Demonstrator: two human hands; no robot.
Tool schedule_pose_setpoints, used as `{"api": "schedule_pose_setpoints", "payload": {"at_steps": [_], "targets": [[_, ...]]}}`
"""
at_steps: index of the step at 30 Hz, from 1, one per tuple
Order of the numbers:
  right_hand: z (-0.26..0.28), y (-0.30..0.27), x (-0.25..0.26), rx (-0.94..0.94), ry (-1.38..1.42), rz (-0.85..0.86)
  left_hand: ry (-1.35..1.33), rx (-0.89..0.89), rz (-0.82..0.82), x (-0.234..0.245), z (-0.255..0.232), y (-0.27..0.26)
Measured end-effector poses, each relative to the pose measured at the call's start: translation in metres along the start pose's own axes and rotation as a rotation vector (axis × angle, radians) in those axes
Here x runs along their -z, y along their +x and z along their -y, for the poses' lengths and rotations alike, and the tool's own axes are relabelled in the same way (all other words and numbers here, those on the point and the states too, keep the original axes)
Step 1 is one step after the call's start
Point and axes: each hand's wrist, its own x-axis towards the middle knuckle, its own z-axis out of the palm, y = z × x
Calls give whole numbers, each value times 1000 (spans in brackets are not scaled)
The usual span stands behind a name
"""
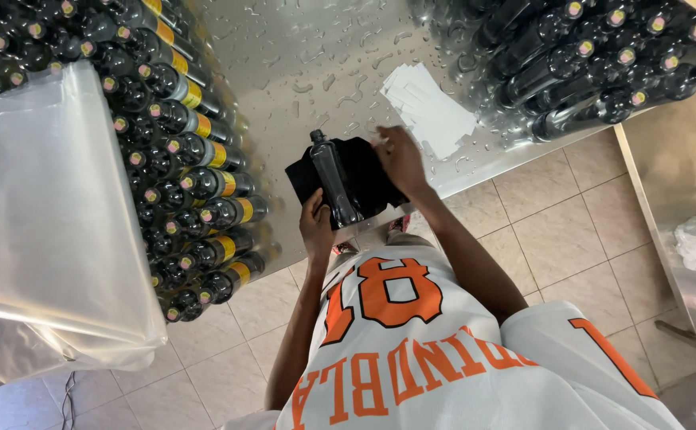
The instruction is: A person manually peels adhesive labels from a sheet and applies them to plastic bottles in a production environment.
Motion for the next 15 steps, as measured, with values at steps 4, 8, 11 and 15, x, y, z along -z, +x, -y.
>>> {"api": "schedule_pose_setpoints", "payload": {"at_steps": [4, 8, 11, 15], "targets": [[-67, 31, 47, 115, -352, -201, 21, -4, -28, 0, -15, -6], [-77, 28, 99, 140, -487, -371, 51, -47, -35, -4, -28, -8], [-55, 25, 154, 244, -493, -585, 40, -116, -63, -6, -18, -4], [-72, 45, 232, 355, -651, -846, 98, -158, -66, -18, -47, -19]]}}
